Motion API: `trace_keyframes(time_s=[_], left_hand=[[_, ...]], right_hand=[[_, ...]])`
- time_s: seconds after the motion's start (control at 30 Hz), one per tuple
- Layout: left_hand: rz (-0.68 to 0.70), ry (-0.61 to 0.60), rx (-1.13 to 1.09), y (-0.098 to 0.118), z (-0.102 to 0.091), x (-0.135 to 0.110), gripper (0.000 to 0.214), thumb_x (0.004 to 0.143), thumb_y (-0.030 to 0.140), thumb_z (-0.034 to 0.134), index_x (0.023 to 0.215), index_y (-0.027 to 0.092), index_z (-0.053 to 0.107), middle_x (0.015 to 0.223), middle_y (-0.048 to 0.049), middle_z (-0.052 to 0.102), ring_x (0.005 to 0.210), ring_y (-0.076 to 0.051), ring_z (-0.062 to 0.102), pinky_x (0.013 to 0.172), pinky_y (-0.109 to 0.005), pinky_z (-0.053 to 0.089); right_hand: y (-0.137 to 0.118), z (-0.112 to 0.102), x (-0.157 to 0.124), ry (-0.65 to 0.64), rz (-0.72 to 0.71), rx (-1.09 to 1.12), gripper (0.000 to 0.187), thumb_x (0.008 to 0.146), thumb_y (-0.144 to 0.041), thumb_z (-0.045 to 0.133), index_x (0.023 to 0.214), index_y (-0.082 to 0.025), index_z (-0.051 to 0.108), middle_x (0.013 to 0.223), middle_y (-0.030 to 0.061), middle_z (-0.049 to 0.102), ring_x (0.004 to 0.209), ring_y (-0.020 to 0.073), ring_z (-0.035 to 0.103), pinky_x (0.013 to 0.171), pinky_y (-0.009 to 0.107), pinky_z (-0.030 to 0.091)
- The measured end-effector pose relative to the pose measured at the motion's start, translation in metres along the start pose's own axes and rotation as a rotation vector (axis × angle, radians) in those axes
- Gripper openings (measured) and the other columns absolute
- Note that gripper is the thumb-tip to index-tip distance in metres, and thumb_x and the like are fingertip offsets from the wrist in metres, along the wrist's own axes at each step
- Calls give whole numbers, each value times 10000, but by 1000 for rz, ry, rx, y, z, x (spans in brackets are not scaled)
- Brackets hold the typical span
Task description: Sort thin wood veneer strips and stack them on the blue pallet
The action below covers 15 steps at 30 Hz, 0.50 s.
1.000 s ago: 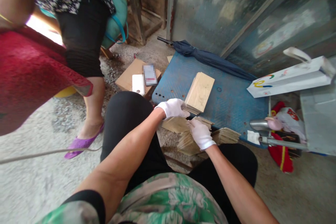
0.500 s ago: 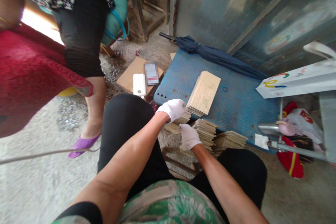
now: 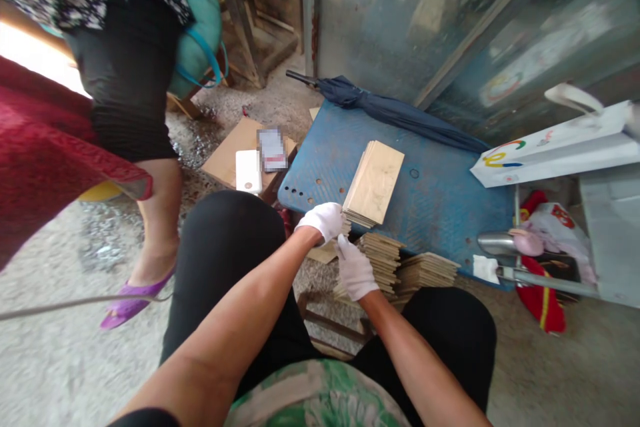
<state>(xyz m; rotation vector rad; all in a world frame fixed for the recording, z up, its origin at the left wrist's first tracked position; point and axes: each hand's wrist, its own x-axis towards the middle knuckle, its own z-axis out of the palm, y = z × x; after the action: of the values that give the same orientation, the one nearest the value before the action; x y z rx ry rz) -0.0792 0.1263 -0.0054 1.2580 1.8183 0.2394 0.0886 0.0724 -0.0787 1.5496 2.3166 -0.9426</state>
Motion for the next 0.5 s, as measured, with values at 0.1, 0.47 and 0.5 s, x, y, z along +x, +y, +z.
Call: trace_keyframes(time_s=[0.1,0.47,0.5], left_hand=[[14,13,3,1,15,9,200,826,253,511,832,155,685,908,-154,703,915,-291,667,822,-334,477],[-36,62,7,6,33,28,368,876,263,407,1191,122,534,1140,-194,648,1072,-294,630,894,-347,474],[-38,55,10,7,34,28,366,876,258,406,1186,115,537,1130,-196,652,1066,-295,632,889,-345,477]], right_hand=[[6,-3,-7,60,-16,100,434,958,-377,357,1322,-260,562,1133,61,680,1031,228,630,950,305,444],[40,-72,11,503,304,463,554,887,-509,386,1238,-141,607,1234,129,629,1135,230,580,1036,365,396],[43,-75,16,498,312,457,573,879,-510,391,1242,-120,602,1247,148,616,1155,241,565,1045,372,383]])
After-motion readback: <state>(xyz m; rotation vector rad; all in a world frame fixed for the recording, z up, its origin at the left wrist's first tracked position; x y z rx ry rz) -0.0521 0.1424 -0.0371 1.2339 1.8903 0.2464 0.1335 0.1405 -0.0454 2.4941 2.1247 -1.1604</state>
